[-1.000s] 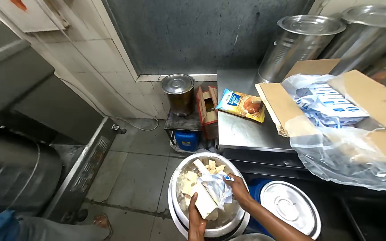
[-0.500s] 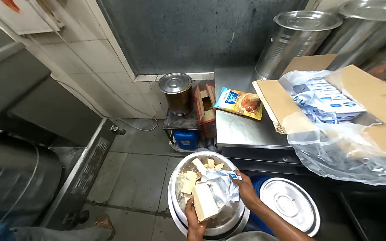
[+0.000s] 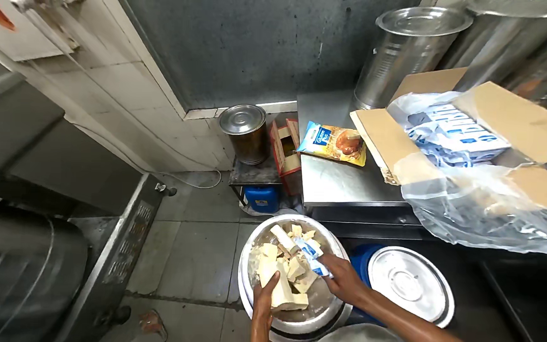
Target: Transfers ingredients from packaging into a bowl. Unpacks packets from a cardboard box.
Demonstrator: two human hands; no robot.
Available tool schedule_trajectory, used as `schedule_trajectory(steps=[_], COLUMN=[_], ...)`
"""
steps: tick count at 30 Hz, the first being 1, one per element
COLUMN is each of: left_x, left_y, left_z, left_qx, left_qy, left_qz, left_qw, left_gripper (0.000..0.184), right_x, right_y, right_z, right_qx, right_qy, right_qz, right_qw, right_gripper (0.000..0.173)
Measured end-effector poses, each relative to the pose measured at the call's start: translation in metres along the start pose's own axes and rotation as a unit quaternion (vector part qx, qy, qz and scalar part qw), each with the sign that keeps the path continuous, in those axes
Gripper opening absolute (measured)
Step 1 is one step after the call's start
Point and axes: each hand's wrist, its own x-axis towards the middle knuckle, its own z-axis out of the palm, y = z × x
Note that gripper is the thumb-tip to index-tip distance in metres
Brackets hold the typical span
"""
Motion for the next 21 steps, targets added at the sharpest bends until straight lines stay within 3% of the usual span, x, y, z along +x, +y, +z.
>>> schedule_trajectory(steps=[3, 5, 7, 11, 14, 19, 21], left_x=[0.003, 0.007, 0.014, 0.031, 0.044, 0.05, 0.045], left_y=[0.017, 0.029, 0.039, 0.051, 0.045, 0.024, 0.018], left_z=[0.003, 0.007, 0.008, 0.012, 0.012, 0.028, 0.038], left_qx=[0.108, 0.178, 0.268, 0.428, 0.466, 0.567, 0.585], left_qy=[0.034, 0.057, 0.078, 0.109, 0.088, -0.035, -0.024], left_qz=[0.032, 0.06, 0.088, 0.115, 0.138, 0.141, 0.151], left_qw=[0.993, 0.981, 0.956, 0.89, 0.869, 0.811, 0.797], left_gripper=[0.068, 0.088, 0.103, 0.113, 0.112, 0.096, 0.088], right_x=[-0.007, -0.008, -0.007, -0.009, -0.013, -0.021, -0.019], right_y=[0.008, 0.012, 0.01, 0.011, 0.008, 0.001, -0.007], right_z=[0.017, 0.024, 0.026, 0.024, 0.019, 0.011, 0.008], right_qx=[-0.059, -0.088, -0.06, -0.009, 0.017, 0.057, 0.069], right_qy=[0.008, 0.05, 0.059, 0.085, 0.092, 0.051, 0.082], right_qz=[-0.1, -0.12, -0.071, 0.01, 0.067, 0.153, 0.169], right_qw=[0.993, 0.988, 0.994, 0.996, 0.993, 0.985, 0.98], right_gripper=[0.023, 0.022, 0.022, 0.022, 0.022, 0.024, 0.025])
